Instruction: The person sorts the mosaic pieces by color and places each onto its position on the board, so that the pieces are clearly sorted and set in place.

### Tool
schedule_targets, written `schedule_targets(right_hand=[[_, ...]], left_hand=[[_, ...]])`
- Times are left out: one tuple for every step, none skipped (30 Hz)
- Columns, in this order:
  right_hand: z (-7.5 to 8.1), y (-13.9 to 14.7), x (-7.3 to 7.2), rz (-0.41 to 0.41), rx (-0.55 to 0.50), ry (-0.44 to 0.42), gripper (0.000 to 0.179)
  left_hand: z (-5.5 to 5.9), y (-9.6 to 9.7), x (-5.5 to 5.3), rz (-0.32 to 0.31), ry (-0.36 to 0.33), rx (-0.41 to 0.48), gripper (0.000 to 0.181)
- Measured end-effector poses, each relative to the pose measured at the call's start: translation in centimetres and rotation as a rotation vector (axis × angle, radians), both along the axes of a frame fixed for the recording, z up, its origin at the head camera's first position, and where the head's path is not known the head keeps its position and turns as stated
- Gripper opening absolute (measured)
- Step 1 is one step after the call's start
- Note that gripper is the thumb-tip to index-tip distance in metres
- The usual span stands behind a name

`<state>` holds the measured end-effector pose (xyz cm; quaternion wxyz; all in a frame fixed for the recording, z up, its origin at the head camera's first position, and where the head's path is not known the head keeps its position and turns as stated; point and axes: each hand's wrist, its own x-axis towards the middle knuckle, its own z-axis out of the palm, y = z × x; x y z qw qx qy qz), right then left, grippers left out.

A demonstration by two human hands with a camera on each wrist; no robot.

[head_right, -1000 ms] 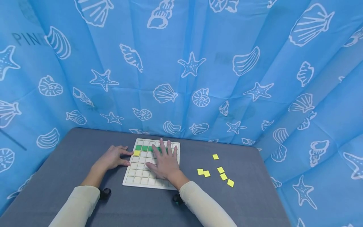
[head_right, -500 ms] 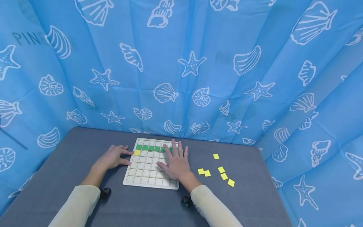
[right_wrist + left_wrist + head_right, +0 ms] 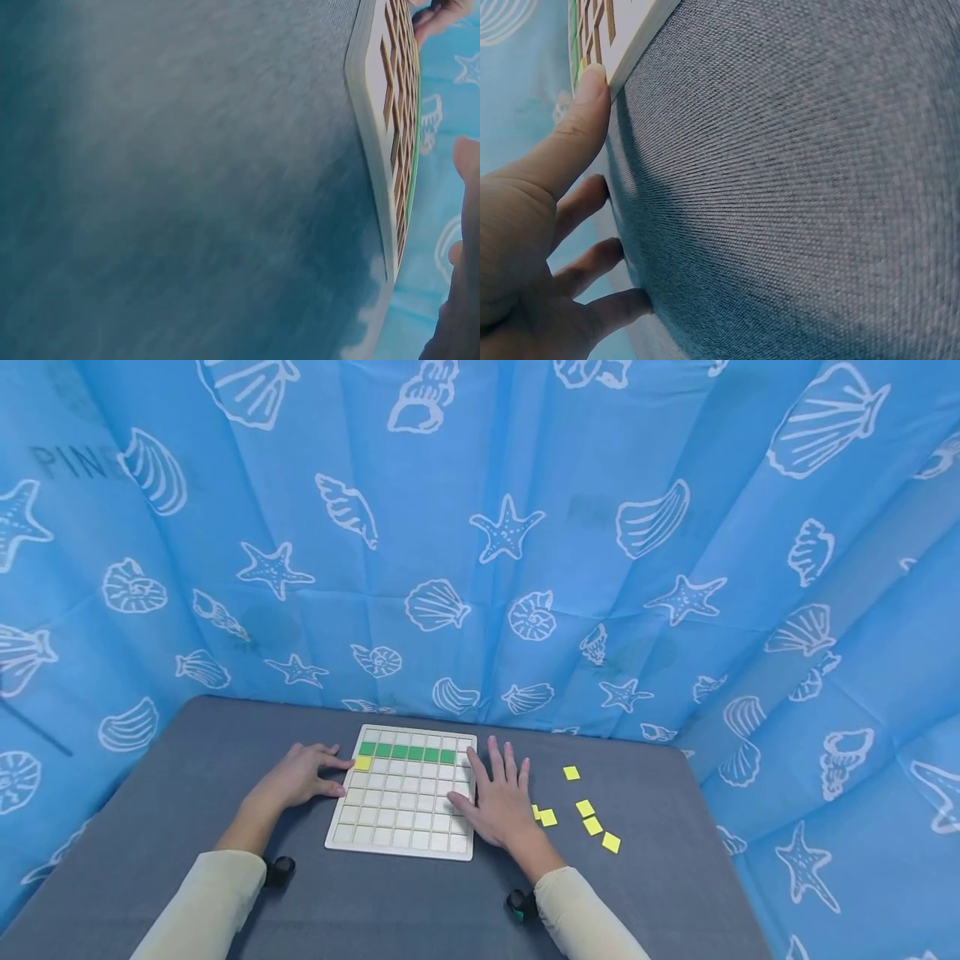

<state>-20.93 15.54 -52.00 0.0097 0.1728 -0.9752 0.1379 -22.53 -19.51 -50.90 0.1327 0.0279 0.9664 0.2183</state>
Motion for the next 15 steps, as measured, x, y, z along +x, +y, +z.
schedule_targets(right_hand=[[-0.1, 0.3, 0.1, -0.007, -0.001, 0.002, 0.083], [-0.2, 0.7, 0.2, -0.013, -0.004, 0.005, 0.083], [-0.3, 1.1, 0.3, -0.019, -0.006, 0.006, 0.083], [-0.4, 1.5, 0.3, -0.024, -0.013, 0.006, 0.083], [-0.4, 1.8, 0.5, -0.03, -0.021, 0.005, 0.083], [-0.4, 2.2, 0.6, -0.036, -0.028, 0.007, 0.083], [-0.4, 2.6, 0.6, -0.042, -0.035, 0.008, 0.083], [-0.4, 3.0, 0.7, -0.05, -0.036, 0.007, 0.083], [-0.3, 3.5, 0.8, -0.057, -0.039, 0.002, 0.083], [-0.3, 3.9, 0.9, -0.062, -0.043, 0.004, 0.083], [-0.2, 4.3, 1.0, -0.065, -0.046, 0.004, 0.083], [-0.3, 4.7, 1.1, -0.069, -0.047, -0.004, 0.083], [-0.2, 5.1, 1.2, -0.074, -0.045, -0.014, 0.083], [-0.2, 5.5, 1.2, -0.08, -0.038, -0.025, 0.083], [-0.2, 5.8, 1.3, -0.084, -0.037, -0.035, 0.083]], left_hand=[[0.0, 0.0, 0.0, 0.0, 0.0, 0.002, 0.058], [0.0, 0.0, 0.0, 0.001, 0.0, 0.003, 0.058], [0.0, 0.1, 0.0, 0.001, -0.001, 0.004, 0.058], [0.0, 0.1, 0.0, 0.0, 0.002, 0.0, 0.058], [0.0, 0.1, 0.0, 0.002, 0.0, -0.001, 0.059], [0.0, 0.1, 0.0, 0.002, 0.0, -0.003, 0.059], [0.0, 0.1, 0.0, 0.004, -0.003, -0.006, 0.059], [-0.1, 0.1, 0.0, 0.004, -0.005, -0.006, 0.059], [-0.1, 0.1, 0.0, 0.005, -0.006, -0.008, 0.059], [-0.1, 0.1, 0.0, 0.006, -0.007, -0.009, 0.059], [-0.1, 0.1, -0.1, 0.005, -0.007, -0.011, 0.059], [-0.2, 0.1, -0.1, 0.002, -0.003, -0.015, 0.059], [-0.2, 0.2, -0.1, 0.004, -0.005, -0.012, 0.059], [-0.2, 0.2, -0.1, 0.004, -0.003, -0.012, 0.059], [-0.2, 0.2, -0.1, 0.004, -0.001, -0.014, 0.059]])
